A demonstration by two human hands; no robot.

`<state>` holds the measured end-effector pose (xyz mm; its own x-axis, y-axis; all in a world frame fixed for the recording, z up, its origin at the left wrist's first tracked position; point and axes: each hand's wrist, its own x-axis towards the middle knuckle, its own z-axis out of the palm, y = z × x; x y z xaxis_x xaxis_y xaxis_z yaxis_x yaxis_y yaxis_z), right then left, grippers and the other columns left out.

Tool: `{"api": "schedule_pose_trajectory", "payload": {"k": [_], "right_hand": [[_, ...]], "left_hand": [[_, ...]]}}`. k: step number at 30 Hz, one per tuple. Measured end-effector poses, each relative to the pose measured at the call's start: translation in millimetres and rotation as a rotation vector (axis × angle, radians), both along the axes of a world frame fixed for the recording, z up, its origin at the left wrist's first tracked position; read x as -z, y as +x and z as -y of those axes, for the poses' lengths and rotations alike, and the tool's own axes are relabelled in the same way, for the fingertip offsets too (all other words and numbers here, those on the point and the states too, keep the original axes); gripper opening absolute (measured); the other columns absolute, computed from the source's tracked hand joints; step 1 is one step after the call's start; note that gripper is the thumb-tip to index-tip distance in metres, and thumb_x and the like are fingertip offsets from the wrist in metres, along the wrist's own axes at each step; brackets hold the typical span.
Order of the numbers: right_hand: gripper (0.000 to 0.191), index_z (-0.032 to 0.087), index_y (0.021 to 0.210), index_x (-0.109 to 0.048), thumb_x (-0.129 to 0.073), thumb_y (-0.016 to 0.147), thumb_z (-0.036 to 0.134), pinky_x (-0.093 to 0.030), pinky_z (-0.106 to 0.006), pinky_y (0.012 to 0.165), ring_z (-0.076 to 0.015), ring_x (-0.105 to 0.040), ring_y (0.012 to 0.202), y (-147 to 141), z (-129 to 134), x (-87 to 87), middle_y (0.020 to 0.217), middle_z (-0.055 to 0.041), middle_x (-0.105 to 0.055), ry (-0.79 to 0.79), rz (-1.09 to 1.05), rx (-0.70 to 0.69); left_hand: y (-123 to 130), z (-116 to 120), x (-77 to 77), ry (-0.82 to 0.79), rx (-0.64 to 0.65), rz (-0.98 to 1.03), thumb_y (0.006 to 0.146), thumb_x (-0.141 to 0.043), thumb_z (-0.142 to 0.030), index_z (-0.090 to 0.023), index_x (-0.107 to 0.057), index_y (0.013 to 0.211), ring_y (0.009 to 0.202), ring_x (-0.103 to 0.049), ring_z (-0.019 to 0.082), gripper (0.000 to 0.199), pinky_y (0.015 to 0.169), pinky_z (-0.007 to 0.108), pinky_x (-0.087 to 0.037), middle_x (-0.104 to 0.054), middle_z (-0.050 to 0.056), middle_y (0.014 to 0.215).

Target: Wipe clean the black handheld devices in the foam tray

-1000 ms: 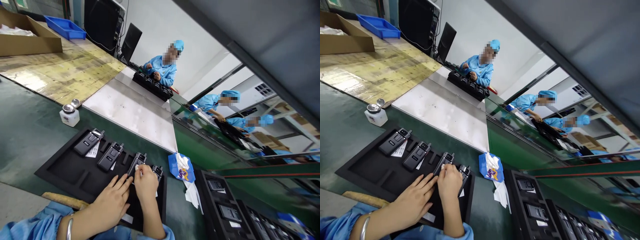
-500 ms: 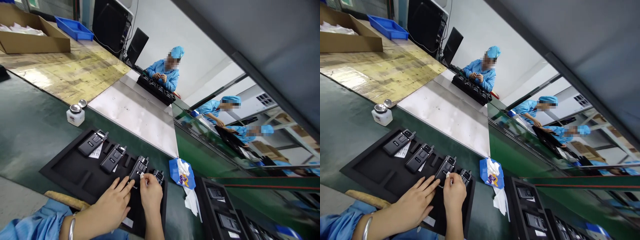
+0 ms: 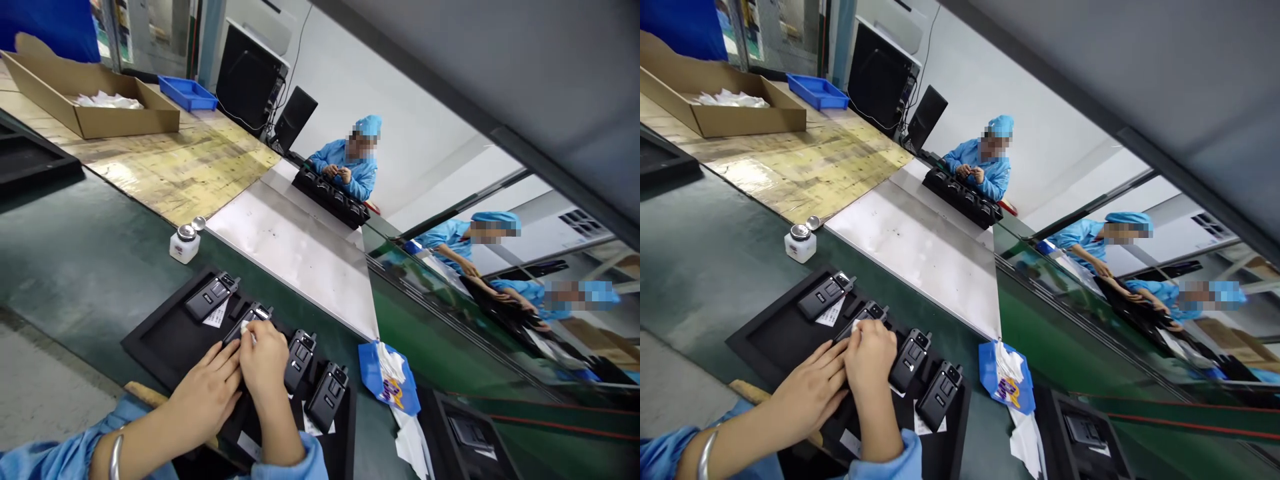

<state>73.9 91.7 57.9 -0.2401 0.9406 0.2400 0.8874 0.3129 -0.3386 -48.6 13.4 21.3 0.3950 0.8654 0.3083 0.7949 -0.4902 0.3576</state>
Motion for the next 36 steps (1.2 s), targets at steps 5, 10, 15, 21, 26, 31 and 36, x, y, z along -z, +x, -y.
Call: {"api": "schedule_pose_trajectory", "payload": {"k": [5,10,15,21,26,31,36], "right_hand": [[0.016,0.022,0.079,-0.066,-0.053,0.086,0.018,-0.037,-0.03,0.072,-0.0185,-0.064,0.075,-5.8,-3.0,5.2,0.082,-0.0021,-0.07,-0.047,0.066,-0.021],[0.016,0.022,0.077,-0.066,-0.053,0.085,0.017,-0.037,-0.028,0.07,-0.0169,-0.063,0.073,3.7,6.9,7.3,0.08,-0.0005,-0.069,-0.088,0.029,0.048],[0.014,0.023,0.081,-0.066,-0.055,0.088,0.018,-0.036,-0.028,0.076,-0.0172,-0.063,0.082,-3.8,0.6,-0.4,0.087,-0.0001,-0.07,-0.166,0.088,0.016],[0.016,0.022,0.079,-0.067,-0.054,0.089,0.019,-0.036,-0.027,0.071,-0.0163,-0.063,0.077,-2.1,7.2,-1.3,0.085,-0.0004,-0.07,-0.224,0.08,0.104],[0.014,0.023,0.082,-0.068,-0.056,0.088,0.02,-0.037,-0.026,0.072,-0.0161,-0.064,0.079,-15.9,-3.7,-3.3,0.089,-0.0004,-0.071,-0.21,0.081,0.066],[0.017,0.023,0.082,-0.068,-0.052,0.088,0.021,-0.038,-0.025,0.067,-0.0165,-0.064,0.073,8.6,6.0,3.4,0.084,-0.001,-0.071,-0.206,0.068,0.147],[0.02,0.023,0.078,-0.067,-0.05,0.088,0.026,-0.038,-0.027,0.063,-0.0185,-0.064,0.069,29.5,17.1,5.4,0.08,-0.0021,-0.07,-0.217,0.061,0.166]], "left_hand": [[-0.3,1.8,5.6,-0.021,-0.01,-0.006,0.091,-0.05,-0.018,-0.016,-0.055,0.133,0.133,-0.049,0.026,0.043,0.113,0.043,-0.036,-0.058,0.01,0.14],[0.5,4.7,11.7,0.04,0.007,-0.019,0.09,-0.05,-0.017,-0.01,-0.054,0.133,0.137,-0.043,0.027,0.044,0.11,0.04,-0.039,-0.052,0.015,0.145],[0.1,4.9,13.9,0.054,-0.015,0.01,0.092,-0.049,-0.016,-0.012,-0.056,0.131,0.133,-0.048,0.026,0.04,0.109,0.04,-0.041,-0.057,0.014,0.138],[0.9,6.0,15.6,0.076,-0.001,0.004,0.093,-0.051,-0.02,-0.011,-0.059,0.128,0.133,-0.048,0.026,0.037,0.107,0.039,-0.042,-0.058,0.014,0.138],[-0.6,4.8,11.5,0.041,-0.011,0.021,0.093,-0.053,-0.025,-0.014,-0.06,0.127,0.131,-0.05,0.026,0.036,0.107,0.04,-0.043,-0.06,0.012,0.136],[-0.8,4.4,9.3,0.049,0.004,0.001,0.091,-0.05,-0.018,-0.01,-0.06,0.125,0.132,-0.05,0.028,0.036,0.103,0.041,-0.047,-0.06,0.013,0.137],[-4.4,8.2,6.3,0.088,-0.046,0.14,0.087,-0.053,-0.016,-0.016,-0.065,0.115,0.126,-0.056,0.026,0.03,0.102,0.04,-0.051,-0.064,0.009,0.131]]}}
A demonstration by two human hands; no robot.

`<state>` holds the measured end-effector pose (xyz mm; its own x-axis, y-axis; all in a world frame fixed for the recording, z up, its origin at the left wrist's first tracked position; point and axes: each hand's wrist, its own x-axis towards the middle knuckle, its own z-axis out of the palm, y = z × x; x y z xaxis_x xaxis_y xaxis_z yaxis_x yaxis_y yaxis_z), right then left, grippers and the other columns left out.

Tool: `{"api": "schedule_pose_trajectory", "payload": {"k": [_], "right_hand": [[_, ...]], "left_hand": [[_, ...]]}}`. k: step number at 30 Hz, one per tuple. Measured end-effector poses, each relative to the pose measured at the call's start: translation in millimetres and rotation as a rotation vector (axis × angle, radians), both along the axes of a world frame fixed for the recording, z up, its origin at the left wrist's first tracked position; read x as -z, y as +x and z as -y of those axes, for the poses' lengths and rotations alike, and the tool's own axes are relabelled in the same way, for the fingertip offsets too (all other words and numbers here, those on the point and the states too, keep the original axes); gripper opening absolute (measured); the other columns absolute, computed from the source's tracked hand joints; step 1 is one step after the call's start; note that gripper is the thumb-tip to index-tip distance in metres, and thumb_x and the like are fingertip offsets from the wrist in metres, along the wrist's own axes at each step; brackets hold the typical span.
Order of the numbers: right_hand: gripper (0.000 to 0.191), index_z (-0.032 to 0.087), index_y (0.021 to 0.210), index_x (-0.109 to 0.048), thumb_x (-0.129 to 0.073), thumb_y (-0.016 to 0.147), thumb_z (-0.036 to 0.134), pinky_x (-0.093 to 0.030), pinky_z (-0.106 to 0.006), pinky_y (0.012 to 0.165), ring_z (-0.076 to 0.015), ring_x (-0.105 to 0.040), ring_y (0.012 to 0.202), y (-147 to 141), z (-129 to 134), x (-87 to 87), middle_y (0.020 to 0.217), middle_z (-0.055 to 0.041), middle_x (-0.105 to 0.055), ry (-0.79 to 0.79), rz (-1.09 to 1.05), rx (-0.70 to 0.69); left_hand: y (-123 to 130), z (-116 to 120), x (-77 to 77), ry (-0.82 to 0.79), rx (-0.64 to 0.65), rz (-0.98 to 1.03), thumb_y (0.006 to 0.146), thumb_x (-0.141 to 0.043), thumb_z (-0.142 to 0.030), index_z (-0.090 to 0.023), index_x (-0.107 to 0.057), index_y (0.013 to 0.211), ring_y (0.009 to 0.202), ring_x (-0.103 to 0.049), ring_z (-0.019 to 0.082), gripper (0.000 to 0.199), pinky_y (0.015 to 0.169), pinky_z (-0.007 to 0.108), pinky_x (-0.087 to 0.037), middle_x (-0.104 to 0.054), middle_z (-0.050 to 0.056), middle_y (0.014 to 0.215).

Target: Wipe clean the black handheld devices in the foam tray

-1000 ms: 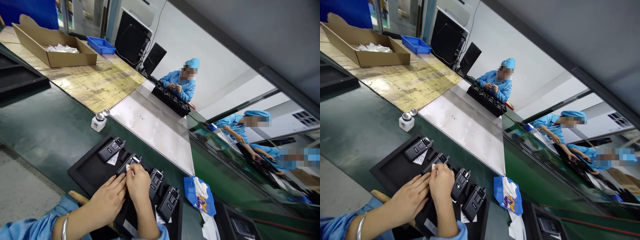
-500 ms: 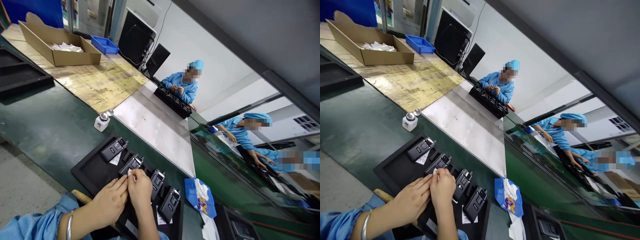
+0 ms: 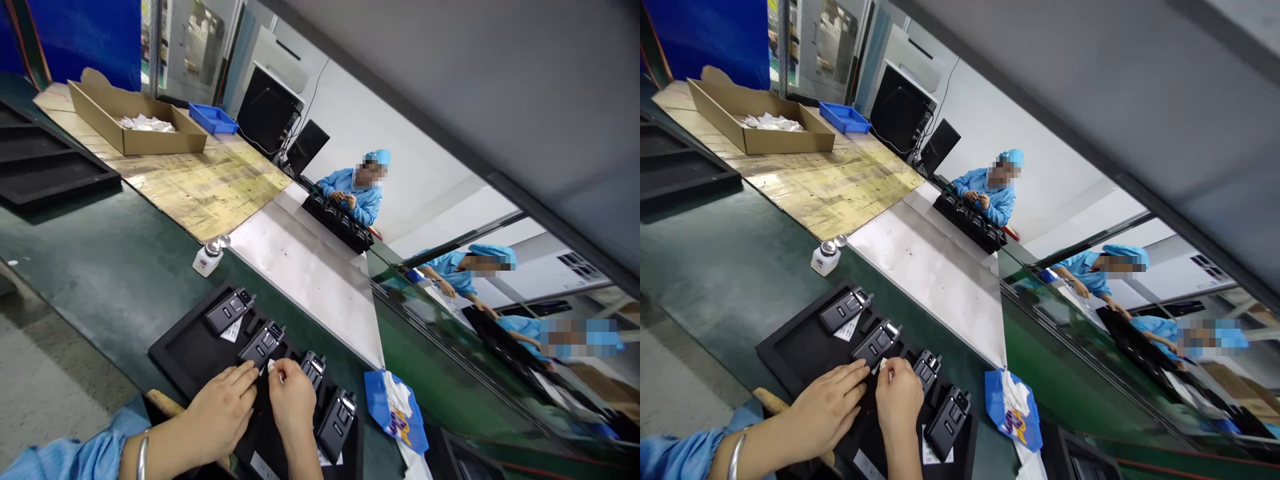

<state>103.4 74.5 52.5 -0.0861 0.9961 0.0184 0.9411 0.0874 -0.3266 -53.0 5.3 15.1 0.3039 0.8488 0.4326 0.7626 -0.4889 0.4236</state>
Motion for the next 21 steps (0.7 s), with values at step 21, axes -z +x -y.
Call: {"api": "schedule_pose_trajectory", "payload": {"k": [21], "right_hand": [[0.016,0.021,0.086,-0.067,-0.052,0.087,0.017,-0.039,-0.029,0.074,-0.0199,-0.067,0.085,-124.7,-48.7,-11.9,0.09,-0.0043,-0.071,0.013,0.134,-0.255]], "left_hand": [[-80.7,-15.8,16.9,0.103,-0.311,-0.195,0.083,-0.054,-0.018,-0.014,-0.066,0.115,0.128,-0.055,0.029,0.034,0.103,0.043,-0.052,-0.061,0.014,0.135]]}}
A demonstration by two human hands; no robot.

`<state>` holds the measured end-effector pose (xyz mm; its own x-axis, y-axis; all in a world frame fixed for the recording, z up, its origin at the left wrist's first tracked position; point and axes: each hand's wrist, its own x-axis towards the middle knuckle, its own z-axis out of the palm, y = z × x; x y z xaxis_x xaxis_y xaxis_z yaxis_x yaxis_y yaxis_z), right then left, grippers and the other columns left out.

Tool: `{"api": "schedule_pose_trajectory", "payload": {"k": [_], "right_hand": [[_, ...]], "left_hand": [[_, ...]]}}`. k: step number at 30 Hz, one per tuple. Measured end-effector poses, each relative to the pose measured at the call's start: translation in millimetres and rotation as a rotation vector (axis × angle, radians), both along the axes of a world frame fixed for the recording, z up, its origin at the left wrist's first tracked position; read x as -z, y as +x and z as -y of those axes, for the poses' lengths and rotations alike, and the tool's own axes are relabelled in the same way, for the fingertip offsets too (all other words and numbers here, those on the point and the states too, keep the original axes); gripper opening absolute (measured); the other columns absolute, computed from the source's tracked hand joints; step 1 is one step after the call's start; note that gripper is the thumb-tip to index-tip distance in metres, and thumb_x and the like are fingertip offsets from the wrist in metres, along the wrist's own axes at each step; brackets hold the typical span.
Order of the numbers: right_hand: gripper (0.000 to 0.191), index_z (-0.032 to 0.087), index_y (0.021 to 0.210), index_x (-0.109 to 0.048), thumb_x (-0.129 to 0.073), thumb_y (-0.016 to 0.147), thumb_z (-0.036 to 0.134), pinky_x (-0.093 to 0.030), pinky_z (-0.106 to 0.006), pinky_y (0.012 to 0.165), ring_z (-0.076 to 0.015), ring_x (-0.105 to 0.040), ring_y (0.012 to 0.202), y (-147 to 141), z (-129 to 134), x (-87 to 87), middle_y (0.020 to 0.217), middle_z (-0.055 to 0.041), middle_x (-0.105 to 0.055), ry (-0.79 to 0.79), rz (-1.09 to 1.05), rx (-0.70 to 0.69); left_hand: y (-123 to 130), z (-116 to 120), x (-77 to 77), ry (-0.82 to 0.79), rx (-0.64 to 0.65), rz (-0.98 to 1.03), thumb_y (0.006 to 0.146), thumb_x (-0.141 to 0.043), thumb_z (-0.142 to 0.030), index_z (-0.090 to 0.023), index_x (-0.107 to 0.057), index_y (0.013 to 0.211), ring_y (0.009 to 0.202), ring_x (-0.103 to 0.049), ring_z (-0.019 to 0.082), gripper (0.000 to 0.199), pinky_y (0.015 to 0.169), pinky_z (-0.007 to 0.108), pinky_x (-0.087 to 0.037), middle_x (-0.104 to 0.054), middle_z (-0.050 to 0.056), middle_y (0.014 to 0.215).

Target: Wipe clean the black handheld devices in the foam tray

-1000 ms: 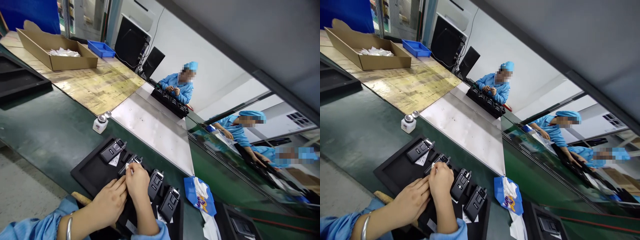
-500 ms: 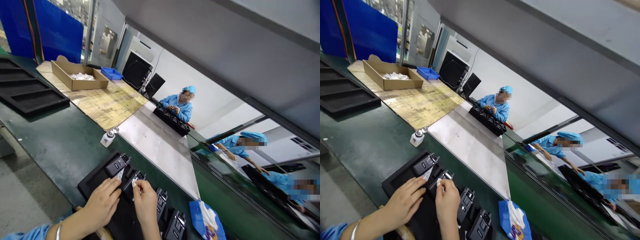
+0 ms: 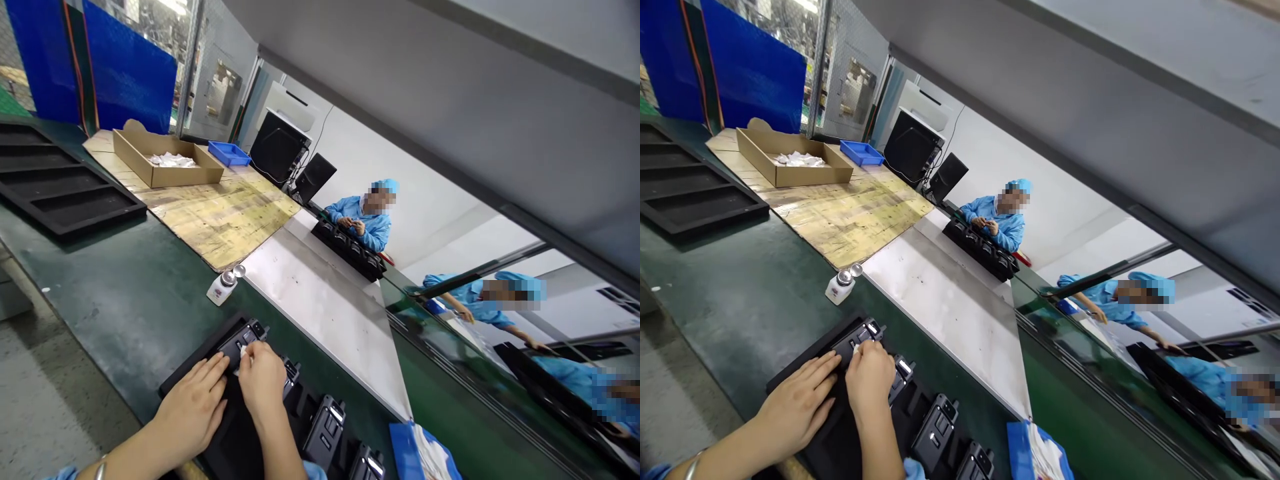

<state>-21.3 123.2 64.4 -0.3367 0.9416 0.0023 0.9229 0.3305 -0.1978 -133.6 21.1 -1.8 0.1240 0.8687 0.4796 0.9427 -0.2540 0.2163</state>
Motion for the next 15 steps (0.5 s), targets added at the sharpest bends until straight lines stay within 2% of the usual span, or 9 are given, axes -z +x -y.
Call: {"api": "schedule_pose_trajectory", "payload": {"k": [3,7,13,15], "right_hand": [[0.02,0.021,0.087,-0.068,-0.049,0.089,0.017,-0.04,-0.031,0.074,-0.0208,-0.067,0.086,-5.5,5.1,-2.2,0.091,-0.0052,-0.071,-0.006,-0.013,0.007],[0.016,0.021,0.088,-0.069,-0.053,0.087,0.02,-0.042,-0.032,0.078,-0.0223,-0.067,0.09,-26.2,-4.6,-8.6,0.095,-0.006,-0.072,-0.021,-0.017,-0.045],[0.018,0.02,0.087,-0.069,-0.051,0.087,0.018,-0.043,-0.031,0.077,-0.0201,-0.068,0.086,-5.3,0.9,-6.3,0.091,-0.0065,-0.071,0.013,-0.017,0.033],[0.017,0.02,0.088,-0.069,-0.052,0.087,0.019,-0.044,-0.032,0.079,-0.0209,-0.068,0.088,-9.0,3.7,-6.5,0.092,-0.0071,-0.071,0.012,-0.022,0.017]], "left_hand": [[-0.5,-0.2,0.3,0.002,0.006,0.0,0.083,-0.054,-0.017,-0.014,-0.067,0.115,0.128,-0.055,0.029,0.035,0.102,0.043,-0.052,-0.061,0.014,0.135],[-4.4,-1.5,2.0,0.007,0.027,-0.024,0.083,-0.056,-0.021,-0.015,-0.068,0.113,0.127,-0.056,0.03,0.033,0.1,0.042,-0.053,-0.063,0.014,0.132],[-7.0,-2.5,5.8,0.029,0.033,-0.013,0.086,-0.056,-0.022,-0.015,-0.069,0.11,0.13,-0.053,0.03,0.029,0.102,0.042,-0.052,-0.059,0.014,0.137],[-7.7,-2.9,7.2,0.031,0.044,-0.013,0.086,-0.056,-0.023,-0.014,-0.068,0.113,0.129,-0.054,0.03,0.031,0.102,0.041,-0.052,-0.06,0.015,0.136]]}}
